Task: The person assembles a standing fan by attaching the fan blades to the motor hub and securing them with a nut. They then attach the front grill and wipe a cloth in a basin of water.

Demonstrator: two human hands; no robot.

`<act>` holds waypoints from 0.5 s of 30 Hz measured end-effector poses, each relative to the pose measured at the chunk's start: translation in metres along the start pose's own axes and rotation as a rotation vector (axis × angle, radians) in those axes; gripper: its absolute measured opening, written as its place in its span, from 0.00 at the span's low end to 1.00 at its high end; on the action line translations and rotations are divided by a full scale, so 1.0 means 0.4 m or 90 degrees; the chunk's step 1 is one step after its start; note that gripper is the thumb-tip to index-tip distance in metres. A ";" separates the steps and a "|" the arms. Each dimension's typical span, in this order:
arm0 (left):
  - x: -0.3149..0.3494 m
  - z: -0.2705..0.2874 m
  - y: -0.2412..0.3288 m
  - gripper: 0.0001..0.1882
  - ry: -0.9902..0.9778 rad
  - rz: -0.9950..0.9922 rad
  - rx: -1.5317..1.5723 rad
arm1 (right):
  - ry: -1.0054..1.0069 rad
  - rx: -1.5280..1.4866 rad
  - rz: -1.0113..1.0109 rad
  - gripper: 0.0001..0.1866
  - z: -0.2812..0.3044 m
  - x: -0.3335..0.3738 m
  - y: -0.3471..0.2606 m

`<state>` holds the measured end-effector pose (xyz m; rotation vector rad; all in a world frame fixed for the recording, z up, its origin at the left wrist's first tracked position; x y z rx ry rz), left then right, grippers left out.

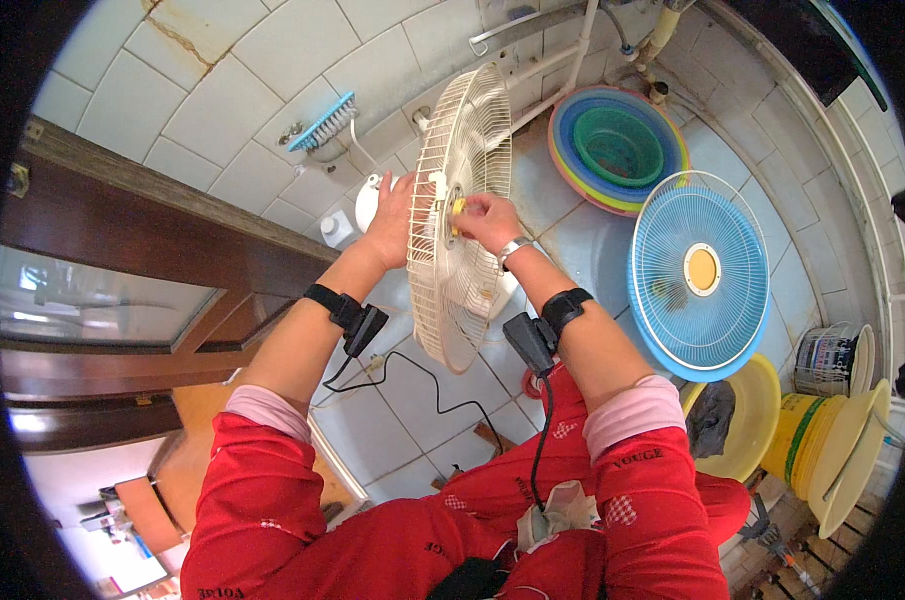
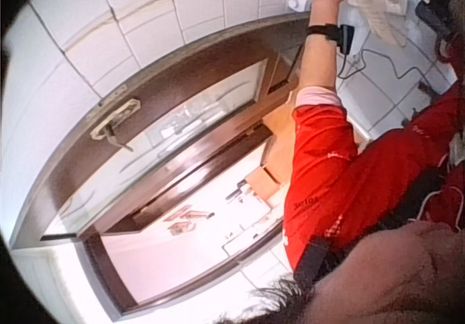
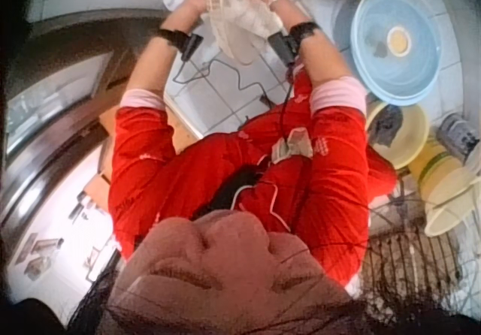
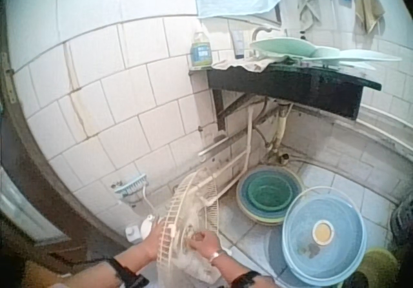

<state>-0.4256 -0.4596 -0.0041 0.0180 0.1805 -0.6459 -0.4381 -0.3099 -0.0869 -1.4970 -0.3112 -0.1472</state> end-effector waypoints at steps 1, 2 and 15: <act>0.001 0.000 0.001 0.41 -0.004 -0.001 -0.008 | -0.001 0.014 0.189 0.23 0.004 0.015 -0.031; 0.003 -0.005 0.000 0.41 -0.032 0.010 -0.018 | 0.001 -0.012 0.233 0.22 0.003 0.018 -0.037; 0.002 0.007 0.007 0.40 -0.006 -0.003 0.009 | -0.019 -0.008 0.138 0.19 -0.007 0.002 -0.011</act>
Point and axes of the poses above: each hand's wrist, its own x-axis away from the middle knuckle, its own z-axis out of the back of the hand, y = z × x, the point moved 5 cm from there along -x, towards the middle knuckle, and after that the axes turned 6 degrees about -x, right-handed, at the moved point
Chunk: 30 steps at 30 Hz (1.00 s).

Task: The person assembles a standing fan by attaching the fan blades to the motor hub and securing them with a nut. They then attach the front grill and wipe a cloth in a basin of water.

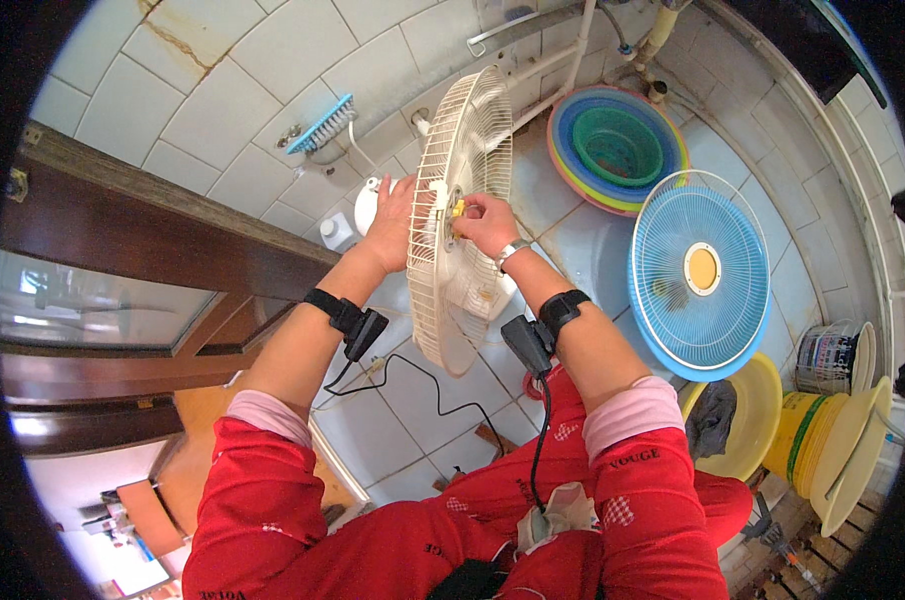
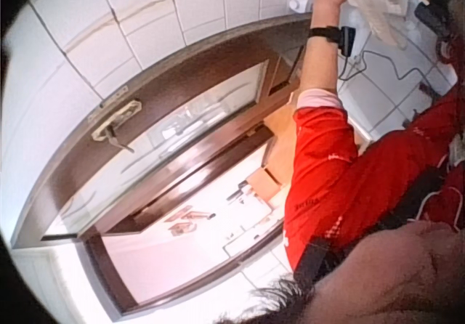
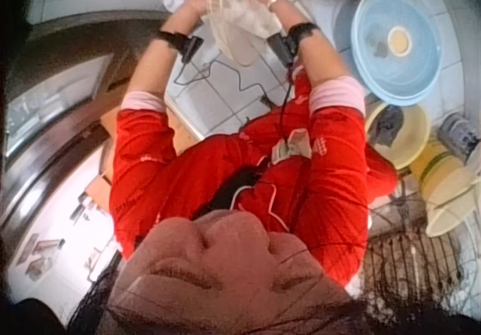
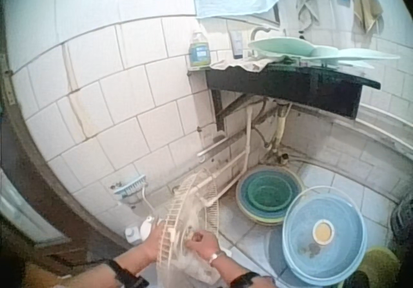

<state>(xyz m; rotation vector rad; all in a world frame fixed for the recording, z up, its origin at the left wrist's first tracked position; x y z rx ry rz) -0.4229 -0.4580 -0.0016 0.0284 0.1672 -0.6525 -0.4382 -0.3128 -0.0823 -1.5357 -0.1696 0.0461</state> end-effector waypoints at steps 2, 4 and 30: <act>0.000 0.002 0.002 0.39 -0.008 0.010 0.013 | 0.009 0.168 0.220 0.21 0.012 0.032 -0.052; -0.001 0.006 0.005 0.39 -0.005 0.016 0.001 | 0.036 0.243 0.285 0.25 0.017 0.058 -0.077; -0.005 -0.004 0.004 0.39 -0.031 0.009 -0.021 | 0.072 -0.056 -0.071 0.20 -0.004 -0.005 0.043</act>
Point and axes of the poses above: each hand's wrist, its own x-axis away from the middle knuckle, its own z-axis out of the back of the hand, y = z × x, the point moved 5 cm from there along -x, towards the middle knuckle, and after that the axes turned 6 degrees about -x, right-handed, at the moved point
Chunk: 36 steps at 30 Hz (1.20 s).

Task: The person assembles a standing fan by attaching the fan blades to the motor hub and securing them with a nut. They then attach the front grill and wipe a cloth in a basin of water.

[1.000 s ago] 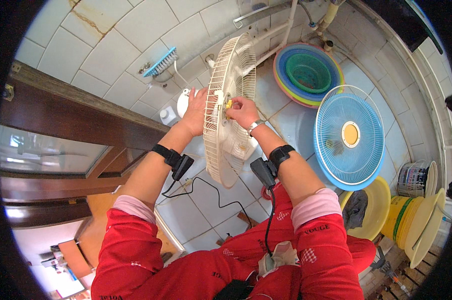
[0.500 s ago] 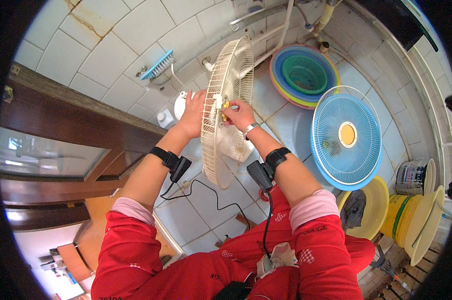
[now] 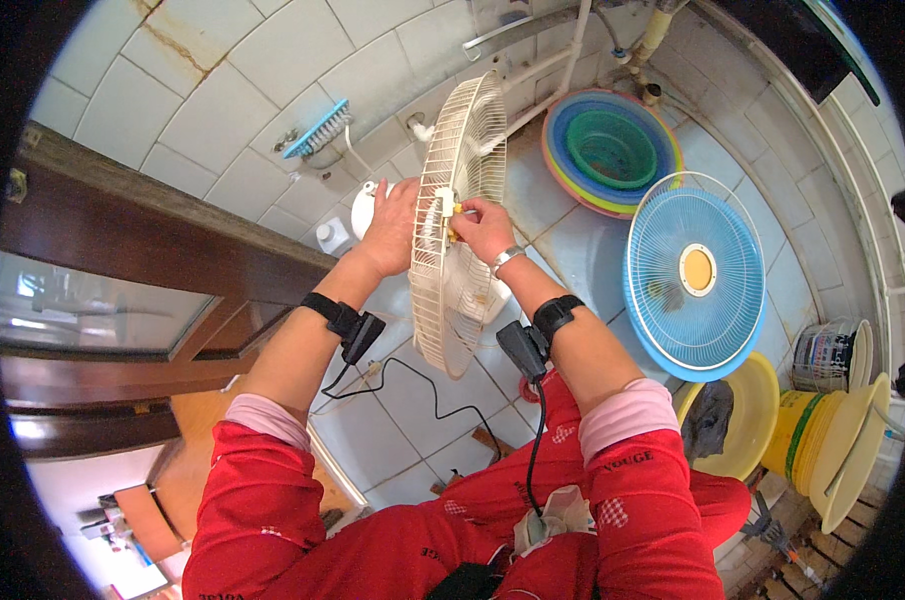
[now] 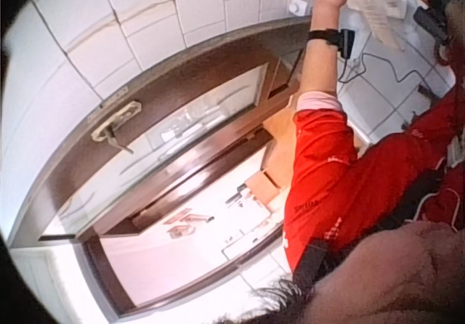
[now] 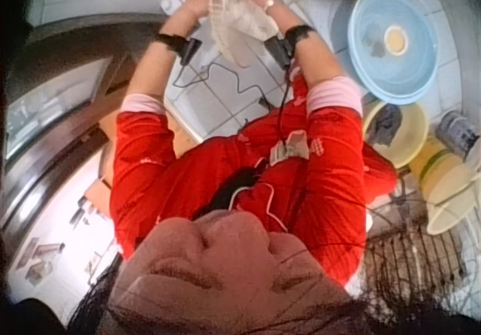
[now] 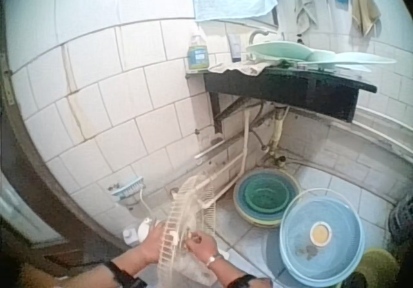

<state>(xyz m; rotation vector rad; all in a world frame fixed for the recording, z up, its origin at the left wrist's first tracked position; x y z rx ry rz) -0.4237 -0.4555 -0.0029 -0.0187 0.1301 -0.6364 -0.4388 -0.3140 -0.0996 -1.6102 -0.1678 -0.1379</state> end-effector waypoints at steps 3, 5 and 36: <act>0.001 -0.006 -0.002 0.39 -0.002 0.001 -0.018 | 0.035 0.092 0.073 0.18 0.000 0.008 0.002; 0.001 -0.007 -0.005 0.39 -0.004 0.008 -0.014 | 0.016 0.092 0.112 0.18 -0.002 0.015 -0.007; 0.000 0.023 0.011 0.40 0.005 0.005 0.007 | -0.052 -0.152 -0.155 0.22 0.001 0.007 -0.022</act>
Point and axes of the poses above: each hand's wrist, its own x-axis away from the middle knuckle, its own z-axis out of the back of the hand, y = z × x, the point moved 5 cm from there along -x, towards the middle knuckle, and after that the axes turned 6 degrees about -x, right-handed, at the moved point
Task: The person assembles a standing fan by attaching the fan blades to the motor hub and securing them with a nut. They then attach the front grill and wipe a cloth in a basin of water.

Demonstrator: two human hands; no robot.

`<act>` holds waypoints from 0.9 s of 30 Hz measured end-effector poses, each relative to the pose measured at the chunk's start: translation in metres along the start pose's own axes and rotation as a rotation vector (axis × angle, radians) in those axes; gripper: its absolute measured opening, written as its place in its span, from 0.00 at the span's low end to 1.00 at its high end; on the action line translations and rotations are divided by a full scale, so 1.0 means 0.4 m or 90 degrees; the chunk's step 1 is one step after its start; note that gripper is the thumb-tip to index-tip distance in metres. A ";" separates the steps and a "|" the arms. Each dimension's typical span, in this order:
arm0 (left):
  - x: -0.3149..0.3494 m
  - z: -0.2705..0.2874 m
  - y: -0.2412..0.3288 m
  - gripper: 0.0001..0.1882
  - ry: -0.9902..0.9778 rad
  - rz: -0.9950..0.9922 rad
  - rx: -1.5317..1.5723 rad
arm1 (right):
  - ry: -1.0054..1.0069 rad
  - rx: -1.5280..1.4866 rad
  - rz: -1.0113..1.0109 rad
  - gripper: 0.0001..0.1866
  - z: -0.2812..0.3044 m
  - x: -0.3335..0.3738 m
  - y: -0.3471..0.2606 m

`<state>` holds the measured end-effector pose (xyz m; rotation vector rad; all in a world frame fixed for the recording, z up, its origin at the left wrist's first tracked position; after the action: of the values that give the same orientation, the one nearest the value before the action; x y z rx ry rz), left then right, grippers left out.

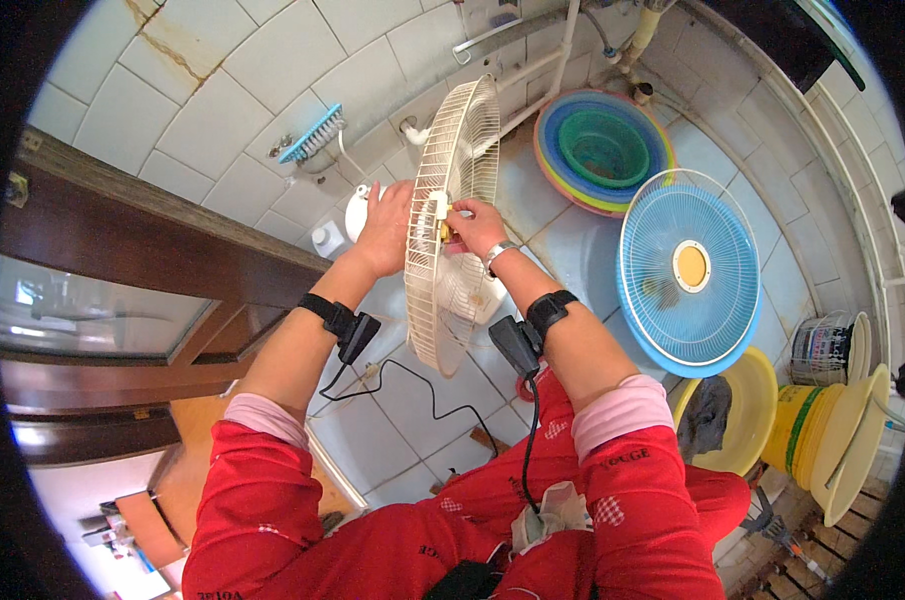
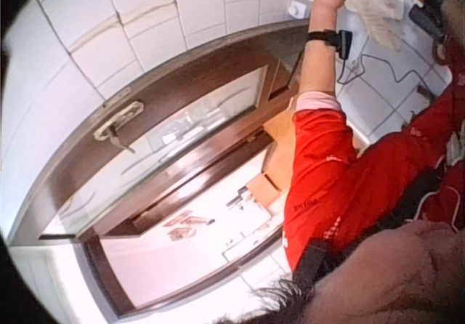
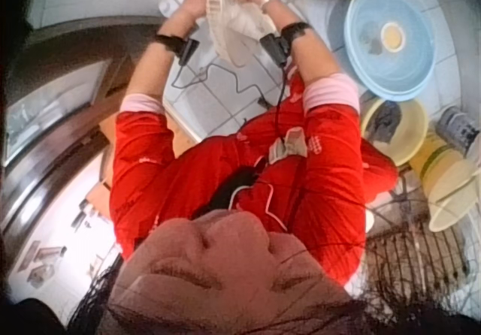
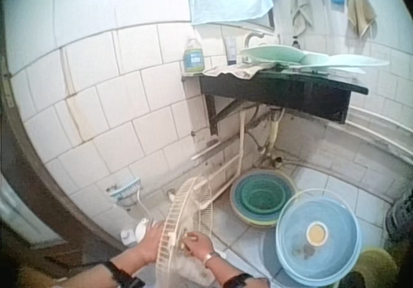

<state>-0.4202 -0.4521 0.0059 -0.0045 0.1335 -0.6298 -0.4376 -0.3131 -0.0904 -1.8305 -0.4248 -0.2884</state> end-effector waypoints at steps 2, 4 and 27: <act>0.001 0.004 0.002 0.40 0.004 0.004 -0.005 | 0.014 0.072 0.104 0.23 -0.003 0.004 -0.014; 0.002 0.004 0.003 0.39 0.002 0.004 -0.012 | 0.057 0.241 0.292 0.24 -0.009 0.021 -0.038; 0.005 0.000 -0.002 0.41 0.020 -0.009 -0.008 | 0.030 0.234 0.260 0.23 0.072 0.028 -0.019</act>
<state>-0.4193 -0.4539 0.0057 -0.0085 0.1678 -0.6432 -0.4313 -0.2819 -0.0878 -1.5011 -0.0573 0.0284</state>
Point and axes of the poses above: each hand's wrist, its own x-axis away from the middle knuckle, its own z-axis out of the back of the hand, y = z × x, the point moved 5 cm from there along -x, towards the middle knuckle, and after that the axes turned 6 degrees about -x, right-handed, at the moved point
